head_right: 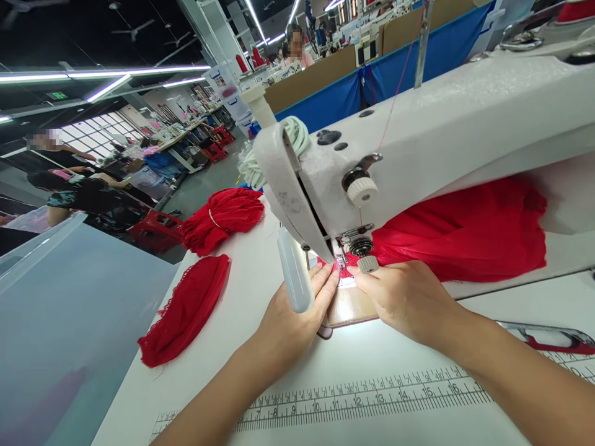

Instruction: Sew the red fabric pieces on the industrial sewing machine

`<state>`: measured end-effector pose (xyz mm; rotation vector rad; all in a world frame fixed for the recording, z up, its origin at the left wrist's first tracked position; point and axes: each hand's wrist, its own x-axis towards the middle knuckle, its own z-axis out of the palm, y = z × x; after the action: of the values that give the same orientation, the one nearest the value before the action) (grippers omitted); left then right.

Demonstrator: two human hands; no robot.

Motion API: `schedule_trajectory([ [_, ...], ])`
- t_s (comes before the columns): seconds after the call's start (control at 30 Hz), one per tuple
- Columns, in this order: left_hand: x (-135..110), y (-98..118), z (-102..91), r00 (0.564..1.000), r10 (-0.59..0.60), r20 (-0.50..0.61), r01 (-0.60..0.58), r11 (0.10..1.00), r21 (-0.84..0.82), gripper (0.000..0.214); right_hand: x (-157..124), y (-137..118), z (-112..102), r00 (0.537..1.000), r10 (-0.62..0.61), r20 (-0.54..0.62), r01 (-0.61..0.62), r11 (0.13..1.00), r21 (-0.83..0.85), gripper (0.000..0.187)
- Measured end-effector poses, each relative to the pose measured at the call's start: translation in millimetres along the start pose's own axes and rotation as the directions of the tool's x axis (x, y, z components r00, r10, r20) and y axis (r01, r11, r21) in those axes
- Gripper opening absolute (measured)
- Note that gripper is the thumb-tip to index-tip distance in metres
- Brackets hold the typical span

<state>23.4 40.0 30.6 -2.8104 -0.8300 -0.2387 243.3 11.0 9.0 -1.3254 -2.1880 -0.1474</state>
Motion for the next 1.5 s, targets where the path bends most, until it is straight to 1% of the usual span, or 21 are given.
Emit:
schedule_trajectory([
  [0.1, -0.2, -0.5, 2.8, 1.0, -0.006, -0.018, 0.006, 1.0, 0.001, 0.031, 1.2, 0.1, -1.3, 0.997, -0.066, 0.032, 0.068, 0.996, -0.058, 0.026],
  [0.23, 0.5, -0.5, 3.5, 1.0, -0.014, -0.016, 0.014, 1.0, 0.003, 0.032, 2.8, 1.4, -3.2, 0.996, -0.083, 0.035, 0.086, 0.992, -0.088, 0.026],
  [0.3, 1.0, -0.5, 2.8, 1.0, -0.017, -0.013, 0.017, 1.0, 0.002, 0.033, 3.5, 1.6, -4.0, 0.996, -0.079, 0.044, 0.083, 0.991, -0.103, 0.025],
  [0.43, 2.2, -0.5, 1.1, 0.999, -0.008, -0.042, 0.007, 1.0, -0.008, 0.03, 4.6, 1.1, -3.9, 0.996, -0.071, 0.059, 0.077, 0.99, -0.117, 0.024],
  [0.57, 2.8, -1.6, 1.6, 0.997, 0.002, -0.076, -0.003, 1.0, -0.015, 0.03, 5.0, 0.1, 0.8, 0.999, -0.052, -0.011, 0.051, 0.993, -0.103, 0.022],
  [0.63, 2.9, -2.6, 2.7, 0.997, 0.009, -0.07, -0.01, 1.0, -0.009, 0.031, 5.3, -0.3, 2.8, 0.999, -0.037, -0.039, 0.033, 0.994, -0.102, 0.021],
  [0.73, 2.7, -4.0, 4.2, 0.999, 0.003, -0.044, -0.003, 1.0, 0.001, 0.033, 5.9, -1.0, 3.5, 0.999, -0.033, -0.029, 0.03, 0.995, -0.096, 0.021],
  [0.8, 2.7, -4.8, 5.1, 0.999, -0.001, -0.045, 0.0, 1.0, -0.003, 0.032, 6.3, -1.5, 2.8, 0.999, -0.028, -0.03, 0.025, 0.995, -0.095, 0.021],
  [0.9, 2.8, -5.7, 7.0, 0.997, -0.003, -0.072, 0.001, 1.0, -0.025, 0.031, 7.1, -2.0, 1.0, 0.999, -0.013, -0.029, 0.01, 0.995, -0.103, 0.021],
  [0.97, 2.8, -6.1, 8.7, 0.996, -0.01, -0.087, 0.007, 1.0, -0.03, 0.029, 7.6, -2.1, -0.7, 1.0, -0.024, 0.002, 0.024, 0.994, -0.109, 0.022],
  [1.17, 2.5, -6.4, 11.6, 0.992, -0.002, -0.129, -0.002, 0.999, -0.033, 0.027, 7.6, -1.7, -3.1, 0.999, -0.05, 0.018, 0.052, 0.991, -0.125, 0.024],
  [1.23, 2.6, -6.1, 11.4, 0.991, -0.021, -0.128, 0.016, 0.999, -0.042, 0.029, 6.4, -1.2, -0.7, 0.999, -0.053, 0.001, 0.053, 0.991, -0.127, 0.024],
  [1.3, 3.0, -6.1, 10.7, 0.992, -0.035, -0.119, 0.029, 0.998, -0.053, 0.03, 4.9, -0.6, 2.5, 0.999, -0.033, -0.035, 0.028, 0.991, -0.13, 0.023],
  [1.37, 3.5, -6.3, 9.6, 0.992, -0.05, -0.114, 0.043, 0.997, -0.06, 0.031, 3.6, 0.0, 5.1, 0.999, -0.012, -0.041, 0.007, 0.992, -0.126, 0.022],
  [1.5, 4.6, -6.7, 7.1, 0.992, -0.03, -0.122, 0.024, 0.999, -0.045, 0.031, 4.2, 0.8, 6.4, 0.999, -0.003, -0.04, -0.001, 0.995, -0.104, 0.021],
])
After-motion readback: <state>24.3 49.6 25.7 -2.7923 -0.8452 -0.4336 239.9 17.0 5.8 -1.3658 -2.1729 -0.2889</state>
